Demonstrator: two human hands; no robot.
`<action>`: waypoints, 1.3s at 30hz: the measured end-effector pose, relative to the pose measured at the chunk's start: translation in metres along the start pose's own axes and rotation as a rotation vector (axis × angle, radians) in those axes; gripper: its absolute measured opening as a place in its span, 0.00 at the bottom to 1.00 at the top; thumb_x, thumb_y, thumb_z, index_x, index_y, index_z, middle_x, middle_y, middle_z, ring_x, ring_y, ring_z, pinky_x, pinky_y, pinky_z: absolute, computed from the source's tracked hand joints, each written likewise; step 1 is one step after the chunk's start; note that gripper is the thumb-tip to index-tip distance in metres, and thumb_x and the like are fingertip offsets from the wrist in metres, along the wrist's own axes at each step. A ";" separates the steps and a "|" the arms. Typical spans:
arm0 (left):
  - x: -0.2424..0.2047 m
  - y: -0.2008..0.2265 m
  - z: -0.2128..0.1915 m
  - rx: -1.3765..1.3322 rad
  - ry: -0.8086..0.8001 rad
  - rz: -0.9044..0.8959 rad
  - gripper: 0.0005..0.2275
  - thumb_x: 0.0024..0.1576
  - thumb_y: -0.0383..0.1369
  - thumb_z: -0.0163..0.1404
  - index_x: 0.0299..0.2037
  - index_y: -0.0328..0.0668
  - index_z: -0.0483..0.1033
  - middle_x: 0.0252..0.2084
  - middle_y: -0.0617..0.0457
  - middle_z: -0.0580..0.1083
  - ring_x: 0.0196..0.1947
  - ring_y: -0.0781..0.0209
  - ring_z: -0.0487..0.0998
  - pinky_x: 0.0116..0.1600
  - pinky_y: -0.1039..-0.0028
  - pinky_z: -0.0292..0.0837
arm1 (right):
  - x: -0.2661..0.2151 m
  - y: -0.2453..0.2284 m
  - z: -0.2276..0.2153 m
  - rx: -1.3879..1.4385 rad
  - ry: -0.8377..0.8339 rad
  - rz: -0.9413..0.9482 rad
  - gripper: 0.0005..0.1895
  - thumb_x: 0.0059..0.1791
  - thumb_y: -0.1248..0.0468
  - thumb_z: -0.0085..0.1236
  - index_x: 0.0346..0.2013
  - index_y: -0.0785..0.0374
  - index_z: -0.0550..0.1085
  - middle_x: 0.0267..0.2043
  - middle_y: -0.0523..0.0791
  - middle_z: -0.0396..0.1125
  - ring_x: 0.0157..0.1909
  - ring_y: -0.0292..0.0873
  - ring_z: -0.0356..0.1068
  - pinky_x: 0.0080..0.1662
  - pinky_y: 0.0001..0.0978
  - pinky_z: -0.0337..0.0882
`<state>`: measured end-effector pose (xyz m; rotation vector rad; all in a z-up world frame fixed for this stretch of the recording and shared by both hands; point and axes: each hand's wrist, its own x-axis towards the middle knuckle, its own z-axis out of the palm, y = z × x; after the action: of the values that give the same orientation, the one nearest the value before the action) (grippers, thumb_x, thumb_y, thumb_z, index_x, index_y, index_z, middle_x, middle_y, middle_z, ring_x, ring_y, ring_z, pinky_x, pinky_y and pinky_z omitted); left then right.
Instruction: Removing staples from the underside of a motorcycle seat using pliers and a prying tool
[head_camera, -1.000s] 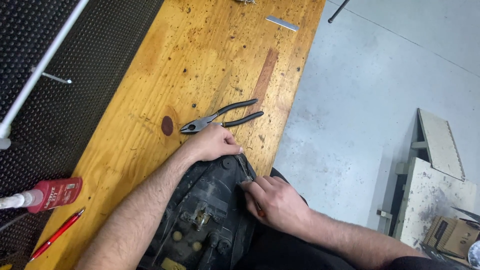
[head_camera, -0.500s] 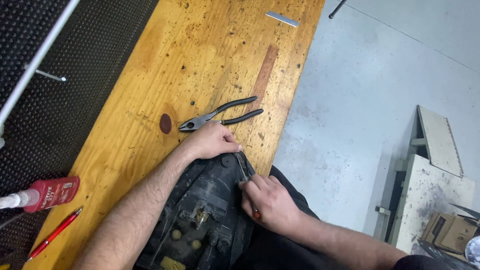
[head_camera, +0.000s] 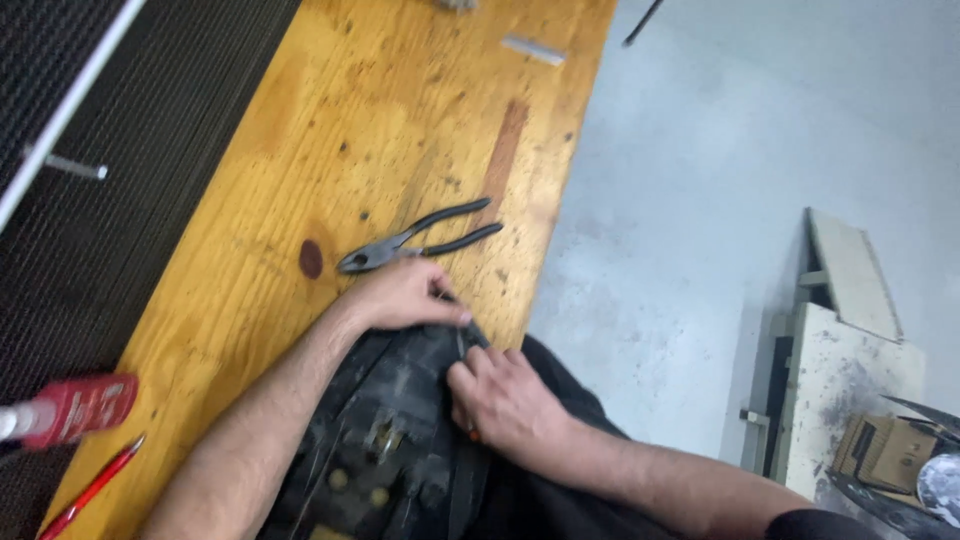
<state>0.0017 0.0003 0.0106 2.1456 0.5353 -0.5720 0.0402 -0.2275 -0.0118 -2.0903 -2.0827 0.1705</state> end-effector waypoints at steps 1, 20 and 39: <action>-0.001 -0.001 0.001 0.015 0.013 0.027 0.18 0.46 0.54 0.64 0.33 0.53 0.79 0.28 0.61 0.76 0.29 0.67 0.71 0.34 0.70 0.60 | 0.001 -0.001 -0.002 -0.027 0.017 0.011 0.10 0.50 0.57 0.53 0.32 0.58 0.65 0.31 0.47 0.62 0.31 0.51 0.63 0.36 0.45 0.62; 0.005 -0.004 0.000 -0.208 -0.096 -0.104 0.13 0.49 0.44 0.67 0.37 0.51 0.81 0.35 0.63 0.80 0.34 0.71 0.75 0.39 0.77 0.67 | 0.012 0.017 -0.057 0.379 0.105 -0.282 0.21 0.49 0.44 0.55 0.38 0.59 0.73 0.37 0.46 0.60 0.38 0.50 0.62 0.40 0.44 0.61; 0.008 -0.009 -0.001 -0.163 -0.080 -0.058 0.15 0.46 0.47 0.65 0.38 0.52 0.81 0.45 0.60 0.80 0.45 0.66 0.78 0.46 0.73 0.68 | 0.059 0.034 -0.031 0.734 -0.149 -0.948 0.16 0.59 0.59 0.36 0.51 0.61 0.72 0.27 0.49 0.67 0.30 0.55 0.68 0.35 0.46 0.67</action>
<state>0.0035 0.0075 0.0007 1.9503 0.5814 -0.6217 0.0802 -0.1698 0.0144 -0.6135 -2.3355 0.7904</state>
